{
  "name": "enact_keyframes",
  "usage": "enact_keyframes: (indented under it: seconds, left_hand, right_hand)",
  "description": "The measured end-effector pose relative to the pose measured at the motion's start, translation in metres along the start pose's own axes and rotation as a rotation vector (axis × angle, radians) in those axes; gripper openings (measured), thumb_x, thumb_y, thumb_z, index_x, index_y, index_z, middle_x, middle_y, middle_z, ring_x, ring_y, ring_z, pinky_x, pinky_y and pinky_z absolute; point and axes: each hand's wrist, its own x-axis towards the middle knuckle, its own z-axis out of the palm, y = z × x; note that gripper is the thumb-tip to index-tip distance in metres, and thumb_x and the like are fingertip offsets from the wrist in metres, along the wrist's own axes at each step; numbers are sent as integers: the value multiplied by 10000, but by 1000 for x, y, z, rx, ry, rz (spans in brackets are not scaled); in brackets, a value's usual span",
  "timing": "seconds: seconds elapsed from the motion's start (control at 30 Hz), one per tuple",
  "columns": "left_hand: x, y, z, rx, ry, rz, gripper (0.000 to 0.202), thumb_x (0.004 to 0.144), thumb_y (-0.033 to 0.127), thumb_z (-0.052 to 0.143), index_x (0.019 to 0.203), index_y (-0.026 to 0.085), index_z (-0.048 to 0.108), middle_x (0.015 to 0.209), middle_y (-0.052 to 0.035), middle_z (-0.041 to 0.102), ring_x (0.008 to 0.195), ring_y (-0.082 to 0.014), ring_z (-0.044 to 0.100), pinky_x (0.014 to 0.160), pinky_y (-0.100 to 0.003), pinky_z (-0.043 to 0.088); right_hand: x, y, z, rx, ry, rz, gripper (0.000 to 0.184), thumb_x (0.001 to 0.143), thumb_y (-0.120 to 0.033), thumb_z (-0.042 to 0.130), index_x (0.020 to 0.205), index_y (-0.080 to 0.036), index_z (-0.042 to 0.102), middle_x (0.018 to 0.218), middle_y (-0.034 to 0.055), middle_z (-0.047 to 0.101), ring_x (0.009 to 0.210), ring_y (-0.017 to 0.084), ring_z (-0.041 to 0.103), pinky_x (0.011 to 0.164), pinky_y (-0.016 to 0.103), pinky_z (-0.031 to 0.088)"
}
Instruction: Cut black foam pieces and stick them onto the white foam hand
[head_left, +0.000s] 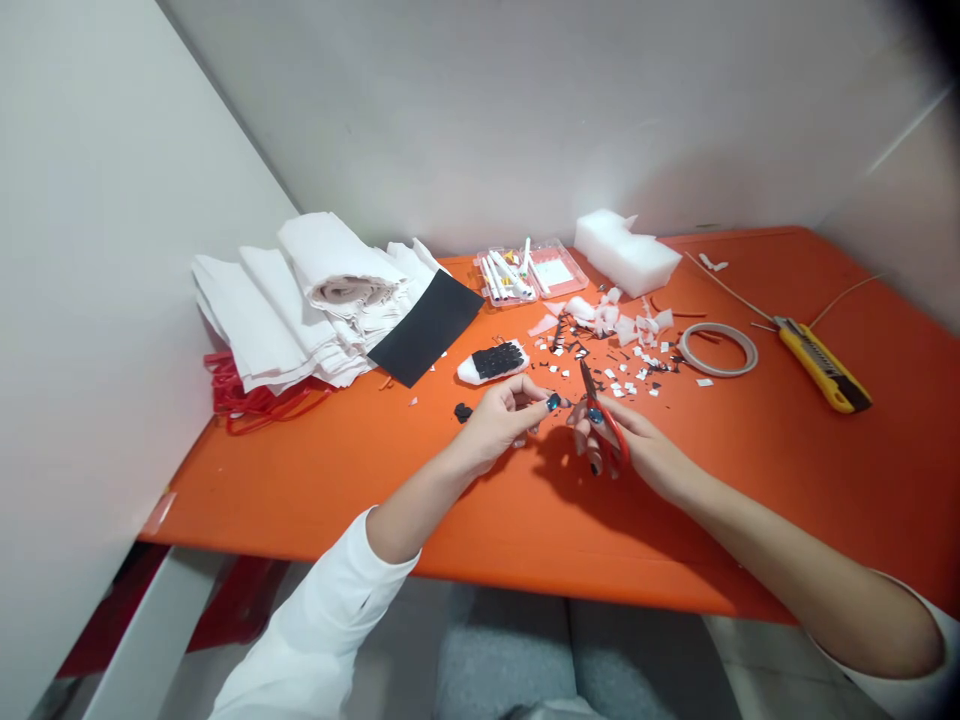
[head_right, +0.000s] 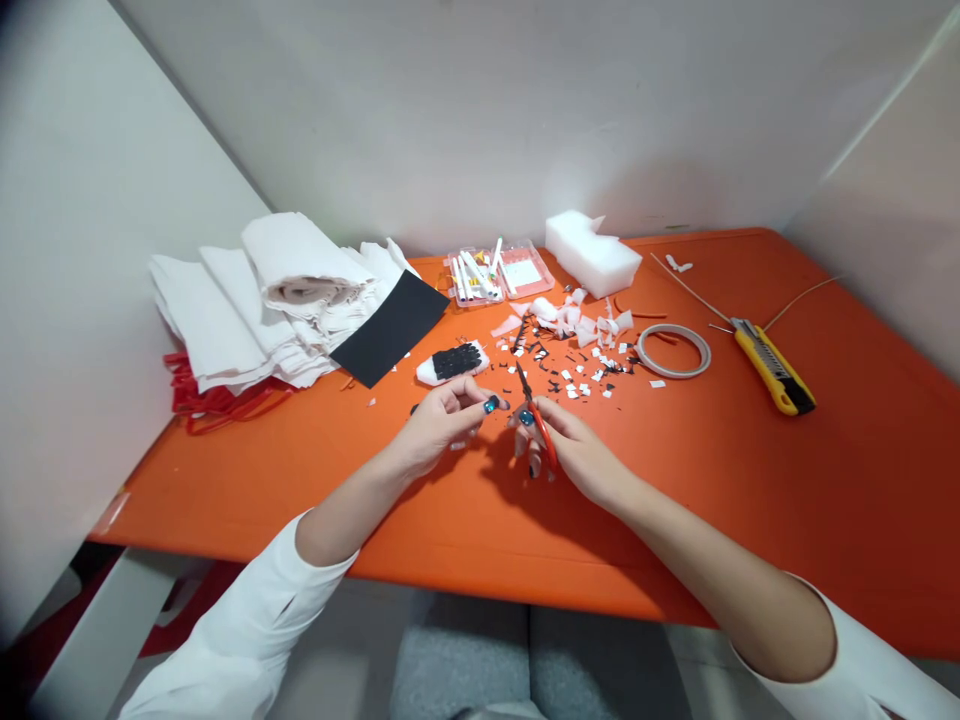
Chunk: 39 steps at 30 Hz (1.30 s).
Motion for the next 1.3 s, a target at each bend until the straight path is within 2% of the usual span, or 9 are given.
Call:
enact_keyframes:
  seconds: [0.17, 0.3, 0.47, 0.6, 0.73, 0.9, 1.0, 1.17, 1.3]
  left_hand:
    - [0, 0, -1, 24, -28, 21, 292, 753, 382, 688, 798, 179, 482, 594, 64, 502, 405, -25, 369, 362, -145, 249]
    - [2, 1, -2, 40, 3, 50, 293, 746, 384, 701, 813, 177, 505, 667, 51, 545, 411, -16, 376, 360, -152, 258]
    - [2, 2, -1, 101, 55, 73, 292, 738, 398, 708, 864, 158, 600, 741, 15, 604, 431, -16, 375, 367, -172, 263]
    - [1, 0, -1, 123, 69, 29, 286, 750, 401, 698, 859, 142, 643, 592, 44, 503, 429, -25, 335, 374, -168, 265]
    - [1, -2, -1, 70, 85, 48, 270, 737, 386, 713, 782, 162, 571, 553, 74, 441, 422, -25, 326, 378, -159, 280]
    - [1, -1, 0, 80, 93, 87, 300, 737, 371, 709, 732, 159, 496, 789, 10, 616, 442, -11, 366, 371, -155, 297]
    - [1, 0, 0, 79, 93, 98, 300, 734, 348, 714, 728, 158, 482, 881, -12, 652, 447, -7, 378, 368, -150, 286]
    - [1, 1, -1, 95, 86, 103, 253, 732, 353, 723, 773, 167, 556, 660, 43, 561, 443, -26, 379, 372, -153, 280]
    - [1, 1, -1, 79, 106, 67, 244, 716, 365, 735, 813, 166, 630, 621, 41, 546, 438, -33, 367, 369, -167, 263]
  right_hand:
    - [1, -2, -1, -5, -7, -10, 263, 894, -459, 527, 935, -200, 512, 720, -23, 541, 504, 78, 500, 422, 190, 387]
    - [1, 0, -2, -4, -20, -2, 254, 909, -450, 514, 943, -198, 517, 740, -14, 555, 521, 80, 517, 428, 184, 398]
    - [-2, 2, -1, -33, -99, -7, 315, 926, -504, 451, 957, -197, 514, 768, 3, 565, 531, 97, 534, 400, 189, 399]
    - [-4, 2, -1, -87, -128, 1, 299, 939, -485, 441, 991, -200, 517, 762, -2, 555, 534, 96, 536, 421, 191, 403]
    - [-5, 1, -2, -115, -135, -8, 278, 947, -462, 436, 997, -202, 522, 760, -4, 551, 532, 96, 529, 436, 198, 403]
    - [-4, 2, -2, -132, -130, -9, 270, 950, -445, 439, 1011, -198, 527, 739, -11, 539, 523, 93, 518, 442, 199, 398]
    - [-4, 3, -2, -154, -124, -6, 292, 948, -457, 439, 1017, -190, 532, 724, -15, 535, 517, 90, 513, 455, 202, 400]
    - [-4, 0, 0, -171, -118, 2, 316, 940, -481, 442, 1020, -189, 534, 705, -16, 535, 522, 96, 507, 464, 209, 401]
    - [-5, -1, 0, -174, -111, 9, 325, 929, -498, 451, 1003, -191, 530, 703, -16, 532, 514, 96, 499, 456, 209, 395]
